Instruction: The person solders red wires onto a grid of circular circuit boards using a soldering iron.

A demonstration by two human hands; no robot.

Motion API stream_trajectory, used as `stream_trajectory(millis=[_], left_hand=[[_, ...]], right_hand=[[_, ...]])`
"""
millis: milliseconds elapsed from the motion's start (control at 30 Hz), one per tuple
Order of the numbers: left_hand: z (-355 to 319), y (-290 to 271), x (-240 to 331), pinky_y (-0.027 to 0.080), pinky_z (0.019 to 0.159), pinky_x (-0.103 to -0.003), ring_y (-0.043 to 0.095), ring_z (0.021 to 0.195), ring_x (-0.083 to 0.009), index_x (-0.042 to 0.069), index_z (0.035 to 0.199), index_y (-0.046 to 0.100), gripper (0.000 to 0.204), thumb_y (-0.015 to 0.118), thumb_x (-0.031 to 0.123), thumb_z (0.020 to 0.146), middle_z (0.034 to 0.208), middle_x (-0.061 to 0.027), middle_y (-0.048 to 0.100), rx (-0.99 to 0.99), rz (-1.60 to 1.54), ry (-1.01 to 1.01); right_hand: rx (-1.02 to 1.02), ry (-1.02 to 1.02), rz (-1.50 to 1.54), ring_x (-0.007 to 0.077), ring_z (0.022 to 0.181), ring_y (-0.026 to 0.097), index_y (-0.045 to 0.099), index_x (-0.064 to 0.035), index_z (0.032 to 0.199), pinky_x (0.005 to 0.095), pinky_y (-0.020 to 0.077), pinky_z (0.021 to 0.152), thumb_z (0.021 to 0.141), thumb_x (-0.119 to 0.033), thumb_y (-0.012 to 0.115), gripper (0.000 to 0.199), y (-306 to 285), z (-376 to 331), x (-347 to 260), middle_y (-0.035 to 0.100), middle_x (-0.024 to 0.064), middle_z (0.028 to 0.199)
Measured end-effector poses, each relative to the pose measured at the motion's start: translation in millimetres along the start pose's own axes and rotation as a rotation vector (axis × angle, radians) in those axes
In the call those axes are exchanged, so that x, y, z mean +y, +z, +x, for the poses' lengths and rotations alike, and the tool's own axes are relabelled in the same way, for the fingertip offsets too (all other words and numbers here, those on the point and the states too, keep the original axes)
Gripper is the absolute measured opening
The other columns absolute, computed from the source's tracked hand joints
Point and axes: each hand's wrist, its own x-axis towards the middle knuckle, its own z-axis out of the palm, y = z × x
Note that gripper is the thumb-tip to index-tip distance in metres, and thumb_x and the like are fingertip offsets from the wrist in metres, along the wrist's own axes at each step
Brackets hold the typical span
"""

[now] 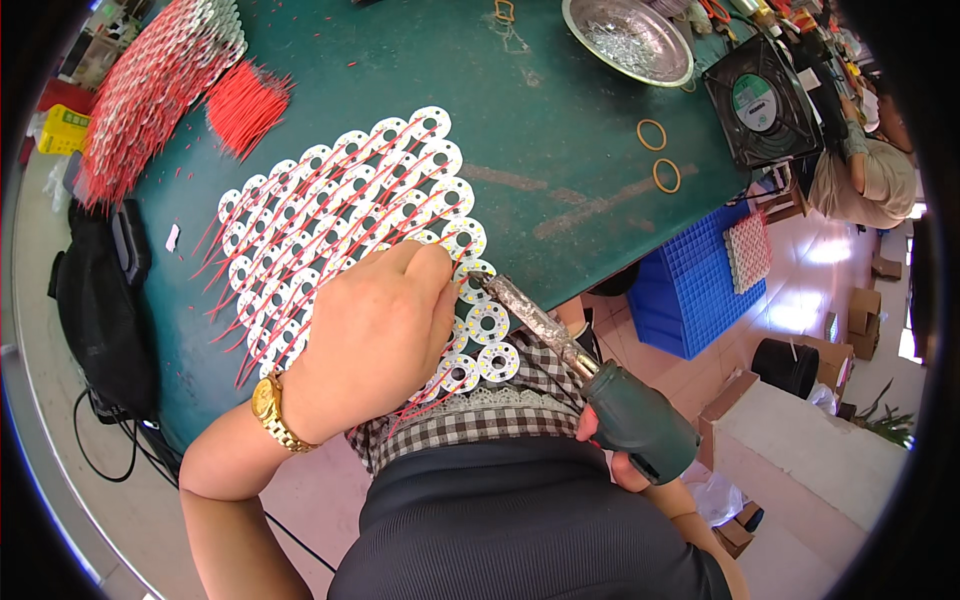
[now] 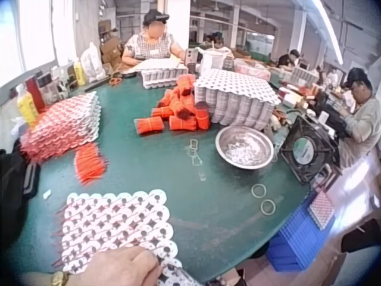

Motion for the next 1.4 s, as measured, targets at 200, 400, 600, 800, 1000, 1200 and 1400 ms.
stream_trajectory(millis=[200,400,600,800,1000,1200,1400], left_hand=[[-1.3,-0.1,0.7,0.044,0.055,-0.042,0.057,0.063,-0.0319,0.003,0.079,0.052,0.015,0.065,0.007,0.086,0.071,-0.0127,0.054,0.002,0.020,-0.005],[-1.4,1.1,0.6,0.044,0.055,-0.042,0.057,0.062,-0.0316,0.003,0.080,0.053,0.014,0.065,0.007,0.086,0.071,-0.0125,0.055,0.008,0.022,0.003],[-1.4,-2.3,0.7,0.044,0.055,-0.042,0.058,0.064,-0.0326,0.003,0.082,0.054,0.013,0.065,0.007,0.086,0.071,-0.0127,0.055,0.009,0.010,0.013],[2.4,-54.2,8.0,0.046,0.057,-0.044,0.060,0.066,-0.0343,0.002,0.079,0.053,0.018,0.065,0.012,0.087,0.073,-0.0157,0.058,-0.195,0.067,-0.172],[1.6,-23.0,19.3,0.044,0.056,-0.038,0.057,0.062,-0.0309,-0.001,0.079,0.056,0.014,0.066,0.006,0.087,0.074,-0.0137,0.059,-0.036,-0.302,-0.084],[1.2,-1.0,13.2,0.045,0.056,-0.041,0.059,0.063,-0.0330,0.002,0.080,0.056,0.013,0.066,0.007,0.086,0.070,-0.0139,0.059,-0.057,-0.062,-0.085],[2.5,2.1,11.9,0.046,0.054,-0.041,0.060,0.064,-0.0311,0.003,0.078,0.051,0.018,0.065,0.011,0.086,0.070,-0.0131,0.056,-0.057,-0.011,-0.030]], right_hand=[[-0.035,-0.043,-0.048,0.0209,0.067,0.059,0.061,0.0009,0.083,0.0313,0.0449,0.059,0.094,-0.051,0.052,0.054,-2.5,1.7,-0.1,0.061,0.0103,0.078],[0.020,0.023,0.191,0.0190,0.070,0.058,0.059,0.0005,0.100,0.0313,0.0463,0.062,0.095,-0.054,0.054,0.055,8.1,-1.9,-7.2,0.059,0.0100,0.081],[0.032,0.013,0.265,0.0176,0.071,0.057,0.053,0.0029,0.113,0.0298,0.0472,0.064,0.097,-0.055,0.052,0.060,9.3,-1.5,-2.9,0.056,0.0081,0.083],[0.065,0.157,0.163,0.0234,0.077,0.067,0.068,-0.0062,0.099,0.0323,0.0521,0.069,0.083,-0.050,0.067,0.046,-3.7,-1.2,-13.3,0.069,0.0050,0.086],[0.055,0.075,0.380,0.0198,0.075,0.059,0.054,0.0011,0.110,0.0312,0.0492,0.066,0.096,-0.052,0.057,0.055,-0.5,-12.6,-4.4,0.058,0.0073,0.087],[0.025,0.042,0.240,0.0196,0.075,0.059,0.060,0.0001,0.098,0.0312,0.0467,0.064,0.092,-0.062,0.055,0.062,-10.3,-5.0,-14.8,0.058,0.0072,0.083],[-0.054,0.056,0.025,0.0270,0.082,0.063,0.063,-0.0017,0.099,0.0345,0.0490,0.069,0.084,-0.055,0.061,0.056,-10.7,-17.4,3.6,0.063,0.0121,0.094]])
